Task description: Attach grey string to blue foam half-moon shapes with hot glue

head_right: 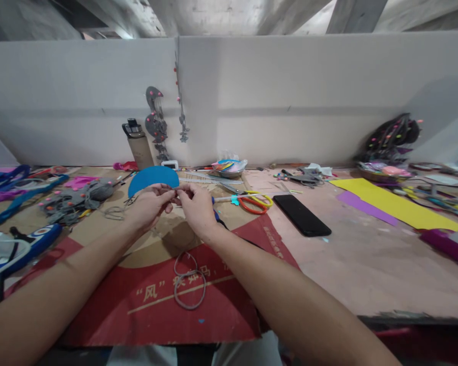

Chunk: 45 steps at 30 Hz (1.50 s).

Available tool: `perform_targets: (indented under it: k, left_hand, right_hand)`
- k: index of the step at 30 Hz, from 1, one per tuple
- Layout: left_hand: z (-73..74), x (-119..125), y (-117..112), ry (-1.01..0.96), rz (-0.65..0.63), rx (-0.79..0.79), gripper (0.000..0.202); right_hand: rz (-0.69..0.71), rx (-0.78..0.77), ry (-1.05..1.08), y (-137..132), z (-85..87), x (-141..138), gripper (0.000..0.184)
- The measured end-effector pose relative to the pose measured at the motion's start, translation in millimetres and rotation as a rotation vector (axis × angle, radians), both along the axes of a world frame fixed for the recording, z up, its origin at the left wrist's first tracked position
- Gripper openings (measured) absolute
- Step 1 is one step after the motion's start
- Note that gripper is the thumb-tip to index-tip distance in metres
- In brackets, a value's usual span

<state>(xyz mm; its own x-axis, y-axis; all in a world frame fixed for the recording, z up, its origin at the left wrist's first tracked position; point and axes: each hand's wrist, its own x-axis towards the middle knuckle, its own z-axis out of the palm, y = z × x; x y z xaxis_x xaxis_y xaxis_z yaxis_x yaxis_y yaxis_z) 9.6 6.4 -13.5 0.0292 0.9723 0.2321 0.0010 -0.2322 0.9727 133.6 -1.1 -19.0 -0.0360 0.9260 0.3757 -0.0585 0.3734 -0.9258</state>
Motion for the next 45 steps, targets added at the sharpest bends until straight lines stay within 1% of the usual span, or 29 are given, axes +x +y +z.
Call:
perform_targets:
  k: [3, 7, 10, 13, 18, 21, 24, 27, 31, 33, 36, 39, 41, 45]
  left_hand:
    - [0.8, 0, -1, -0.067, -0.067, -0.023, 0.027]
    - [2.6, 0, -2, -0.078, -0.094, -0.066, 0.024]
    - [2.7, 1, -3, -0.075, -0.110, -0.072, 0.023]
    - [2.0, 1, -3, -0.078, -0.126, -0.075, 0.022]
    - [1.8, 1, -3, -0.113, -0.174, -0.079, 0.023]
    - [1.5, 0, -1, -0.123, -0.215, -0.095, 0.022]
    - [0.1, -1, 0, -0.122, -0.194, -0.089, 0.021]
    - [-0.8, -2, 1, -0.149, -0.161, -0.087, 0.020]
    - [0.5, -3, -1, -0.193, -0.144, -0.115, 0.017]
    - [1.2, -2, -1, -0.206, -0.144, -0.123, 0.016]
    - [1.3, -3, 0, -0.229, -0.170, -0.124, 0.016]
    - [0.9, -5, 2, -0.240, -0.238, -0.128, 0.016]
    - [0.6, -6, 4, -0.242, -0.281, -0.140, 0.017]
    - [-0.3, -9, 6, -0.251, -0.321, -0.175, 0.019]
  right_hand:
    - [-0.047, -0.011, 0.009, 0, -1.0, 2, 0.009]
    - [-0.115, 0.021, -0.005, 5, -5.6, 5, 0.017]
    - [-0.077, 0.016, 0.006, 9, -6.8, 7, 0.021]
    - [-0.018, 0.009, -0.003, 8, -3.8, 8, 0.017]
    - [-0.054, -0.013, -0.048, 2, 1.6, 8, 0.016]
    - [-0.071, 0.020, -0.067, 2, 1.1, 9, 0.015]
    - [-0.067, 0.068, -0.077, 5, -1.9, 8, 0.016]
    - [-0.052, 0.057, -0.055, 8, -6.0, 7, 0.018]
    - [-0.143, 0.026, -0.076, 11, -10.3, 6, 0.023]
    - [-0.160, 0.027, -0.084, 13, -11.4, 7, 0.023]
    - [-0.144, 0.010, -0.069, 14, -12.3, 7, 0.022]
    - [-0.120, -0.020, -0.036, 15, -12.7, 7, 0.022]
    - [-0.095, -0.045, -0.004, 16, -12.6, 7, 0.023]
    - [-0.024, -0.073, 0.050, 14, -10.2, 8, 0.025]
